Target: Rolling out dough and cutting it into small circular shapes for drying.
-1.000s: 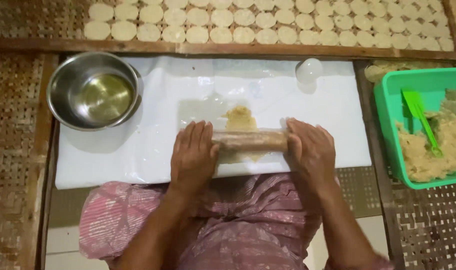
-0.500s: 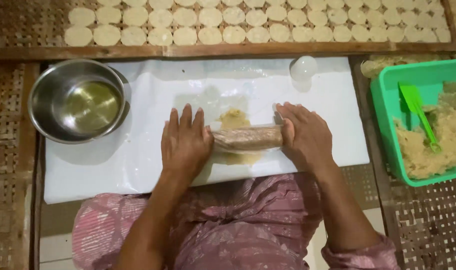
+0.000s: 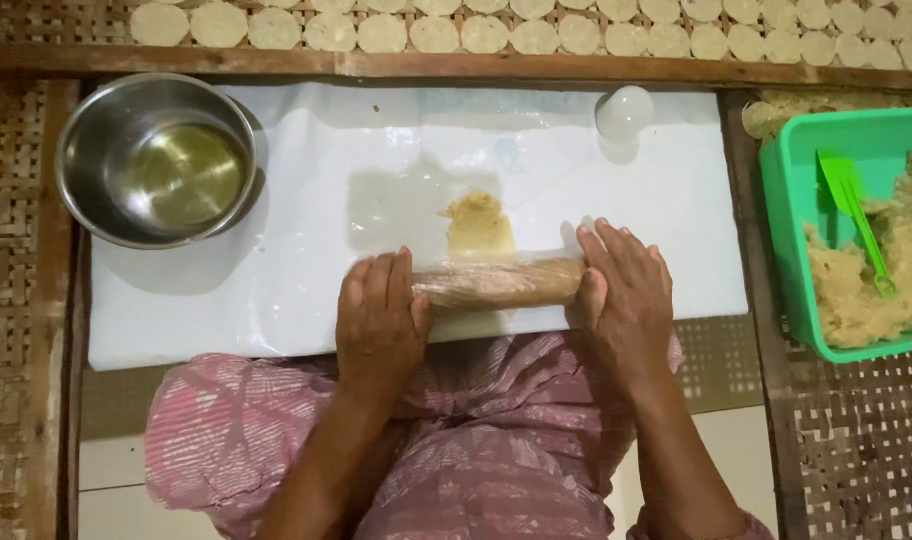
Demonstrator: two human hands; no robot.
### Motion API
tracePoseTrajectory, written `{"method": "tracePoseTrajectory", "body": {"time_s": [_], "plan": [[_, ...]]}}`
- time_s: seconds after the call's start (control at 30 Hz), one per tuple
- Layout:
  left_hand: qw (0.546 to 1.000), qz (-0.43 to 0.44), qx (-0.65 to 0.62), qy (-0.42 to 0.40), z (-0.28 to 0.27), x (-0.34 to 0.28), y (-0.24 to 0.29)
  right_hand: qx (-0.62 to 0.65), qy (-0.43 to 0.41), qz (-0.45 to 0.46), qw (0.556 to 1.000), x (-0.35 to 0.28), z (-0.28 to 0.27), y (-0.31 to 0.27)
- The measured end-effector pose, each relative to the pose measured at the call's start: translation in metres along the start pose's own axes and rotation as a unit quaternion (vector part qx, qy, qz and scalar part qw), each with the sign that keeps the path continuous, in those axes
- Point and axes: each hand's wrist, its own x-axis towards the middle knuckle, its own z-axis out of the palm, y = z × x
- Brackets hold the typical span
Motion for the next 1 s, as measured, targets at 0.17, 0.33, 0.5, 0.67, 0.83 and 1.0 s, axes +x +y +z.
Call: {"method": "tracePoseTrajectory", "body": {"time_s": [0.17, 0.33, 0.5, 0.67, 0.83, 1.0], "plan": [[1.0, 0.002, -0.001, -0.009, 0.0, -0.02, 0.003, -0.003, 0.017, 0.003, 1.0, -0.026, 0.01, 0.002], [1.0, 0.017, 0.0, 0.009, 0.001, -0.024, 0.0, -0.013, 0.038, -0.015, 0.999, -0.036, 0.013, 0.003], [0.997, 0.0, 0.042, -0.066, 0.009, 0.013, -0.014, -0.037, -0.021, -0.054, 0.998, -0.004, -0.003, 0.007], [0.994, 0.016, 0.076, -0.071, 0.014, 0.055, -0.026, -0.066, -0.065, -0.078, 0.993, 0.034, 0.005, 0.027], [0.997, 0.037, 0.071, -0.005, -0.01, 0.052, -0.02, -0.066, -0.016, -0.121, 0.99, 0.025, -0.002, 0.021], [0.997, 0.04, 0.061, 0.0, 0.003, 0.01, -0.022, -0.039, 0.016, -0.106, 0.993, -0.014, 0.0, 0.015]]}}
